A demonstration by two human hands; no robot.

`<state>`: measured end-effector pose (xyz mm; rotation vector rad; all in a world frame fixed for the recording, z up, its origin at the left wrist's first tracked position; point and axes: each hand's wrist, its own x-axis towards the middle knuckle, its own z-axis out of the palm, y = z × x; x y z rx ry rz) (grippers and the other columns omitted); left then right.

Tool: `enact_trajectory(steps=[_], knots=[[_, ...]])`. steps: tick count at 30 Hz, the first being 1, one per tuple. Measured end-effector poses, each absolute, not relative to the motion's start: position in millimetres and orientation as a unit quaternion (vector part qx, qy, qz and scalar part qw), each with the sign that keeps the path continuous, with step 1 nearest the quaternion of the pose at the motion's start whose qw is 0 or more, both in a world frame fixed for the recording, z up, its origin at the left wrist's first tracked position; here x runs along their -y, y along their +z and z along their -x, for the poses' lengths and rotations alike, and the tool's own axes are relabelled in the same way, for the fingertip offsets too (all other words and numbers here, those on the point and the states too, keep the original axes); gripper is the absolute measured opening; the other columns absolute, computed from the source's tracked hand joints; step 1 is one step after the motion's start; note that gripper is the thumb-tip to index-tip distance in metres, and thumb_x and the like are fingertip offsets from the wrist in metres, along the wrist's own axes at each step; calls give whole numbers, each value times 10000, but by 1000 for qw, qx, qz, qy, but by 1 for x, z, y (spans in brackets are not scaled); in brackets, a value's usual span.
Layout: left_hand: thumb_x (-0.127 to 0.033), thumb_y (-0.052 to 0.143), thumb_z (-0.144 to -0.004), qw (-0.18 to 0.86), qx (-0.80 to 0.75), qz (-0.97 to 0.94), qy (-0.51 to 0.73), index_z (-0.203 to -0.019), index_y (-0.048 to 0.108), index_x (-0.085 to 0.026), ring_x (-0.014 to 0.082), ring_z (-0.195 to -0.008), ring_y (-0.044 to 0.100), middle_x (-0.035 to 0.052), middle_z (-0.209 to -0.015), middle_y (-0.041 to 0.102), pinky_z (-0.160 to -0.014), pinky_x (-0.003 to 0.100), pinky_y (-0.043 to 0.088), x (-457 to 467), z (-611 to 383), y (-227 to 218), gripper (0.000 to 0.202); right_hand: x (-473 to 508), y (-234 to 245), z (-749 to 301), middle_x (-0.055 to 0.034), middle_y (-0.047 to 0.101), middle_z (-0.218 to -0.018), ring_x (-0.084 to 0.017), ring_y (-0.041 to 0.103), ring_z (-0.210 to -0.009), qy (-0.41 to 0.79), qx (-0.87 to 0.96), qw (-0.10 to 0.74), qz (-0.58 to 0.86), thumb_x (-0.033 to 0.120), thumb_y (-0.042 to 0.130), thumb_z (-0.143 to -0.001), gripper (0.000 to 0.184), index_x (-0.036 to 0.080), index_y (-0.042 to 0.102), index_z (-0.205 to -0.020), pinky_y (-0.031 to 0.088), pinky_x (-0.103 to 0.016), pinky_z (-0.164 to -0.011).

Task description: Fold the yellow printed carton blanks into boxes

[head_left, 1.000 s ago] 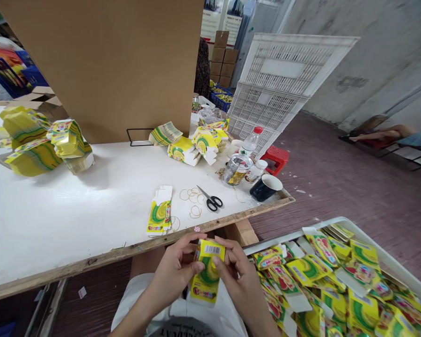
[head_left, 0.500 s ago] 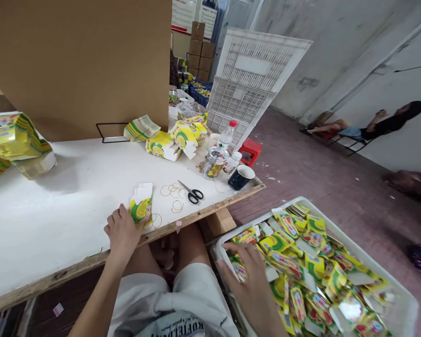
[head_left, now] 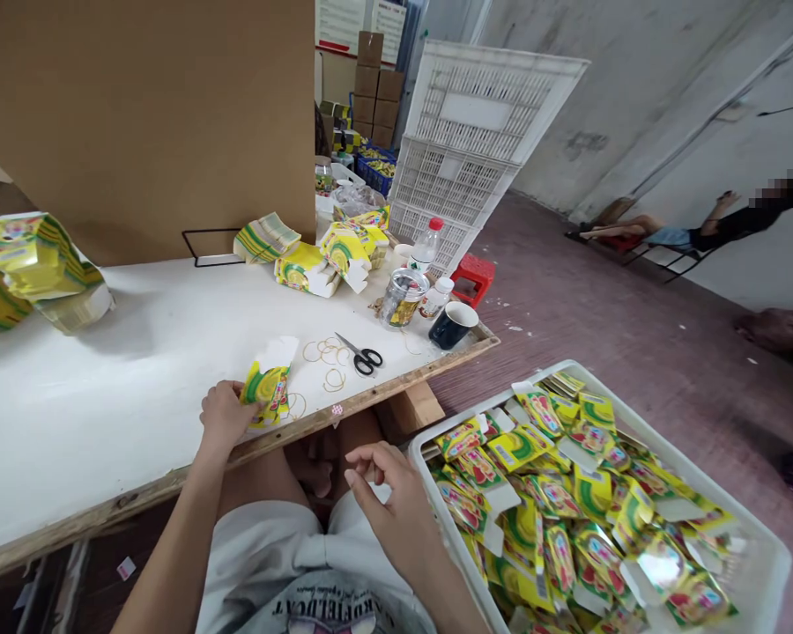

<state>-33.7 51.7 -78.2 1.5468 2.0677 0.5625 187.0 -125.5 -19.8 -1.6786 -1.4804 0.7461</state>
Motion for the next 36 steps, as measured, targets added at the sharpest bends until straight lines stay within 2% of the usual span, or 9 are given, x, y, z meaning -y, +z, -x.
enact_trajectory(steps=[4, 8, 11, 15, 18, 23, 26, 31, 36], knots=[[-314, 574, -781, 283, -717, -553, 316, -1003, 512, -192, 268, -912, 678, 85, -953, 692, -813, 384, 531, -29, 29, -56, 261, 126, -18, -185, -23, 656, -833, -180, 606, -767, 284, 587, 409, 639, 212, 554, -929, 116, 222, 665, -960, 465, -296, -700], [-393, 559, -862, 344, -640, -562, 396, -1049, 470, -239, 208, -862, 711, 41, -968, 729, -724, 280, 550, 28, 3, -28, 259, 123, -15, -180, -100, 615, -1305, -238, 567, -1197, 213, 614, 458, 606, 209, 531, -954, 294, 243, 591, -1239, 464, -375, -967], [-386, 642, -858, 507, -511, -553, 420, -988, 507, -236, 205, -749, 709, 37, -896, 754, -642, 267, 541, 67, -19, -19, 241, 119, -16, -175, -115, 464, -1507, -276, 419, -1385, 167, 638, 459, 595, 197, 556, -944, 522, 263, 417, -1443, 385, -460, -1085], [-362, 687, -851, 572, -467, -531, 415, -932, 558, -229, 186, -726, 681, 16, -815, 741, -649, 247, 516, 86, -31, -21, 203, 121, -19, -173, -101, 635, -1236, -207, 648, -948, 192, 614, 478, 598, 193, 540, -944, 397, 266, 495, -1332, 530, -349, -809], [-419, 730, -816, 665, -409, -499, 375, -890, 613, -206, 186, -722, 673, 26, -796, 732, -672, 260, 520, 85, -32, -22, 254, 124, -19, -172, -35, 631, -939, -133, 539, -635, 209, 557, 521, 612, 216, 557, -927, 215, 236, 553, -1142, 478, -258, -586], [-595, 761, -719, 814, -332, -354, 318, -1032, 742, -197, 263, -977, 690, 98, -1010, 769, -885, 365, 518, 85, -35, -29, 507, 126, -20, -168, 12, 551, -789, -121, 491, -617, 264, 508, 566, 593, 234, 581, -919, 100, 222, 567, -1017, 438, -225, -554], [-546, 817, -680, 835, -332, -300, 319, -1046, 761, -193, 242, -907, 707, 90, -959, 783, -825, 333, 531, 85, -40, -34, 512, 126, -20, -165, 6, 551, -810, -126, 506, -642, 292, 491, 585, 576, 252, 568, -932, 66, 230, 556, -992, 448, -227, -567], [-560, 792, -707, 793, -355, -312, 385, -1024, 756, -149, 222, -791, 714, 78, -847, 785, -742, 309, 554, 78, -49, -32, 520, 124, -22, -170, -41, 591, -942, -164, 553, -760, 263, 465, 579, 616, 328, 594, -918, 271, 225, 557, -1167, 496, -277, -686], [-564, 717, -785, 739, -370, -399, 396, -1047, 712, -149, 262, -882, 717, 94, -948, 784, -780, 347, 568, 74, -49, -31, 491, 122, -30, -179, 1, 568, -697, -150, 528, -647, 307, 477, 504, 651, 381, 554, -942, 259, 200, 591, -760, 463, -245, -594]])
